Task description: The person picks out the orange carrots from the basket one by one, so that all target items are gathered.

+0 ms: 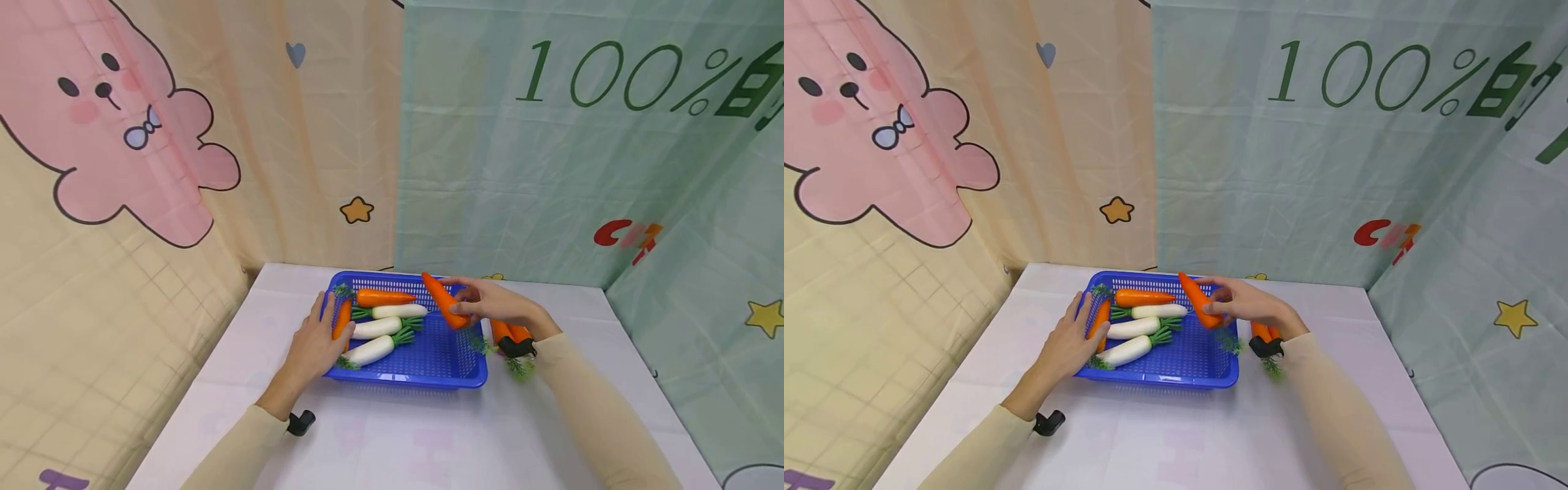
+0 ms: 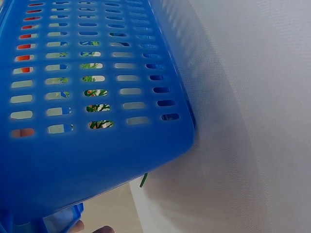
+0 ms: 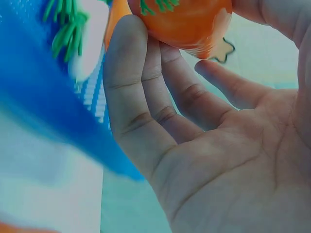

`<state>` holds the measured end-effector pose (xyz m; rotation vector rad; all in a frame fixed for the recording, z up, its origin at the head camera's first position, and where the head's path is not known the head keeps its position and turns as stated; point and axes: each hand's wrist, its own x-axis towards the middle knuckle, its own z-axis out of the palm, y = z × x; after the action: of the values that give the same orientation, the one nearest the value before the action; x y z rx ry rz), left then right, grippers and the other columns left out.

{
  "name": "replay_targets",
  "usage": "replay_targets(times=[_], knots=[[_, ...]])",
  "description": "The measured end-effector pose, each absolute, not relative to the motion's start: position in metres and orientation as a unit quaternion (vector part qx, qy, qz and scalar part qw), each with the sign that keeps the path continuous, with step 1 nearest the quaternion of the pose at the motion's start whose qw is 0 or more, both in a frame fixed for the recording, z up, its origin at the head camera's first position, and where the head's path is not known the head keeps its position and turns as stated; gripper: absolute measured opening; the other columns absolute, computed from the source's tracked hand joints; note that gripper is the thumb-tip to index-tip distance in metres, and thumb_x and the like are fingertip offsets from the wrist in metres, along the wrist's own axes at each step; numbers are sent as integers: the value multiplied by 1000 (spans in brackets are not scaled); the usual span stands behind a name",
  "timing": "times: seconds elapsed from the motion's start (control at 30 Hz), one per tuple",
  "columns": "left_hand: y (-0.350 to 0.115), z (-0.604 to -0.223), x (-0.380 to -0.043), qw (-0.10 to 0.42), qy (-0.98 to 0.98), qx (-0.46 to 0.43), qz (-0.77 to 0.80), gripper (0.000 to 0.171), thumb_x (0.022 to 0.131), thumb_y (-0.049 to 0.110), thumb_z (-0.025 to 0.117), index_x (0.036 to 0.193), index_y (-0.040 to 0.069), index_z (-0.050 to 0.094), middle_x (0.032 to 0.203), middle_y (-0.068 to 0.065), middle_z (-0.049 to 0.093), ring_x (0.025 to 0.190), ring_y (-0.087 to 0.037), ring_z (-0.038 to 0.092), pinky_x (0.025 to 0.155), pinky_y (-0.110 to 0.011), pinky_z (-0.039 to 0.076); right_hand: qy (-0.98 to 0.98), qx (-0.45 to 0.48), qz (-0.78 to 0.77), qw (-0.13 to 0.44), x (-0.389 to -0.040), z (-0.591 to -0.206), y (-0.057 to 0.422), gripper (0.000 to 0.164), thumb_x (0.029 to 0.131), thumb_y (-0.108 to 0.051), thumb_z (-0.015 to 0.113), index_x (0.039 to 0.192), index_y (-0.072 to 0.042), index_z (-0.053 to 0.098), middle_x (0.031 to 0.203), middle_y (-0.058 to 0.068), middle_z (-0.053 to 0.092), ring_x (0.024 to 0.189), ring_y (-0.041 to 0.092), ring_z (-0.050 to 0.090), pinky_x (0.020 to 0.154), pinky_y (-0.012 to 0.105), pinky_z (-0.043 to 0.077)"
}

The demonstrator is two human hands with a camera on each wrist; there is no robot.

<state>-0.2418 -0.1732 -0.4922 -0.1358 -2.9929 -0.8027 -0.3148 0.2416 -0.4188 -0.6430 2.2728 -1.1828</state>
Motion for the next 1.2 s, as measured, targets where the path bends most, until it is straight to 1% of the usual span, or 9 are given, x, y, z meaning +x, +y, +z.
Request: replay_targets(times=[0.17,0.33,0.5,0.6,0.7,0.8,0.93,1.1,1.2], knots=[[-174,-491,-241,26,-965,-48,-258,95,119,59,55,187,6,15,196,-26,7,167,-62,44,131,-83,42,854,-207,-425,219,-313,-419,265,75,116,-36,72,182,-21,41,155,25,66,114,29,77,97,48,70],[-173,-492,-242,28,-965,-48,-255,96,118,59,55,187,5,15,196,-26,8,166,-62,45,130,-83,43,856,-174,-444,197,-311,-425,287,76,114,-34,73,181,-18,41,158,29,63,113,30,76,98,48,69],[-174,-495,-244,21,-967,-47,-249,98,117,62,54,187,7,14,197,-25,6,167,-61,44,132,-82,42,855,-148,-465,175,-308,-435,309,79,115,-34,73,183,-17,38,159,30,62,124,33,77,106,54,71],[-174,-495,-244,23,-968,-47,-247,98,118,63,53,187,7,14,197,-25,7,167,-61,44,132,-83,41,858,-125,-471,163,-307,-442,322,80,114,-36,74,184,-22,37,162,30,61,133,37,75,110,60,69],[-173,-494,-243,28,-968,-45,-246,97,118,63,53,187,6,16,196,-26,9,165,-62,46,130,-83,43,858,-111,-478,154,-305,-449,334,81,115,-34,73,185,-27,34,164,30,60,140,40,71,112,63,68],[-173,-494,-243,29,-968,-43,-246,96,118,62,53,187,6,17,196,-27,11,165,-62,47,130,-82,43,858,-99,-484,144,-302,-456,346,80,115,-30,70,186,-29,32,164,31,61,140,40,71,111,63,68],[-172,-494,-243,27,-968,-41,-245,95,118,62,53,187,6,17,196,-27,11,165,-61,47,131,-82,43,855,-90,-492,135,-297,-465,362,78,117,-26,66,187,-27,30,162,31,62,136,36,73,111,61,69],[-172,-493,-244,26,-967,-39,-248,96,118,61,55,187,7,16,196,-27,10,165,-62,46,131,-83,42,854,-84,-497,128,-293,-475,381,76,119,-29,64,187,-25,30,163,31,61,137,32,71,112,62,68],[-172,-494,-244,26,-967,-39,-250,97,118,60,56,187,7,15,196,-27,10,166,-62,45,131,-83,41,856,-79,-495,124,-291,-482,391,76,120,-31,64,187,-23,29,169,32,57,140,35,69,114,66,66]])
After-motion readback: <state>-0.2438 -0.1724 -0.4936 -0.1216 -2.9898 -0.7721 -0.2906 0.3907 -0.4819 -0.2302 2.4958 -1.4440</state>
